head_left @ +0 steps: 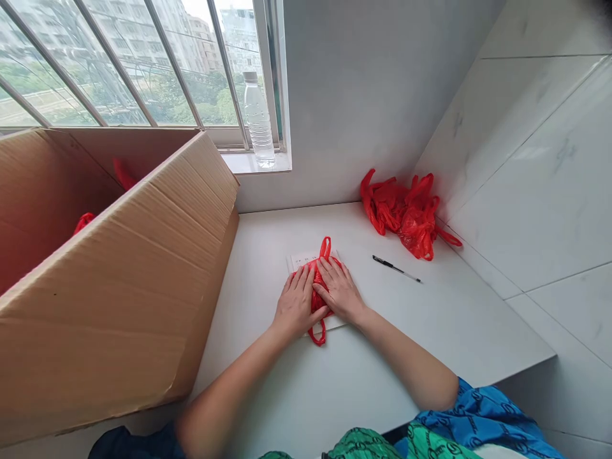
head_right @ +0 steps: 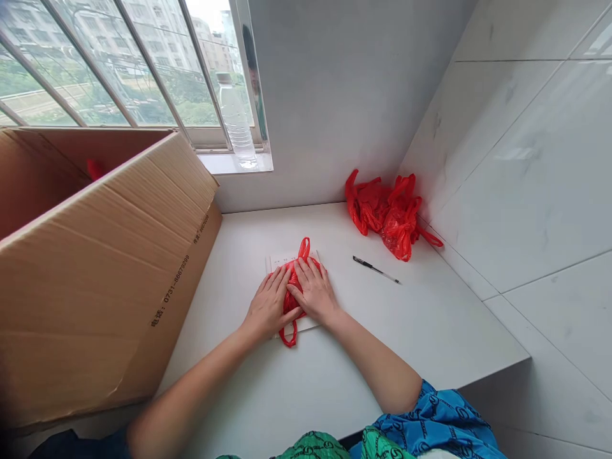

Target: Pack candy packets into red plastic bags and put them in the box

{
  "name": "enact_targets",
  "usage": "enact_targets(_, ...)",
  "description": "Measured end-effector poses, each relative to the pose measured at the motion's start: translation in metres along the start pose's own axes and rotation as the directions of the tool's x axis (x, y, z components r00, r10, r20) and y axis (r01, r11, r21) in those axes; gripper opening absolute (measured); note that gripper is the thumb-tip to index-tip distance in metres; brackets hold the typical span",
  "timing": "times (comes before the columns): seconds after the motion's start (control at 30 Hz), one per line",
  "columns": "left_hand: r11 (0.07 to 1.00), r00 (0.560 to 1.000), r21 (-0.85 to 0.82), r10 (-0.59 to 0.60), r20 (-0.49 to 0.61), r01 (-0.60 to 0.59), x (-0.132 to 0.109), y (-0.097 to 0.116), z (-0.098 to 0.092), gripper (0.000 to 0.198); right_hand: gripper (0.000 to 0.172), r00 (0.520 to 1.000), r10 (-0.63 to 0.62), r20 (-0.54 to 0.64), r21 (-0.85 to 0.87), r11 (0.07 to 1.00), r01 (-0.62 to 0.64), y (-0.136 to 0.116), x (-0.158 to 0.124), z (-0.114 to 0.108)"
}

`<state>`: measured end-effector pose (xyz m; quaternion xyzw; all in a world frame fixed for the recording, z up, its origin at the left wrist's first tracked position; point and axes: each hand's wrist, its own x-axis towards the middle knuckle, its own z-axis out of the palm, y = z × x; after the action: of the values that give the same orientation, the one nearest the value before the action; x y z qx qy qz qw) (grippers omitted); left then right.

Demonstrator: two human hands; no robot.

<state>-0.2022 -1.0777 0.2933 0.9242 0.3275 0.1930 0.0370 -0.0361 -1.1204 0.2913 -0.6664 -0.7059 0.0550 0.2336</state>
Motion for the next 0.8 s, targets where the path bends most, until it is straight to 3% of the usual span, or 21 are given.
enact_targets(0.8, 1.0, 0.999, 0.016, -0.019, 0.046, 0.019, 0.0013, 0.0019, -0.0036, 0.084, 0.063, 1.0, 0.021, 0.02, -0.057, 0.998, -0.02, -0.0033, 0.0, -0.0021)
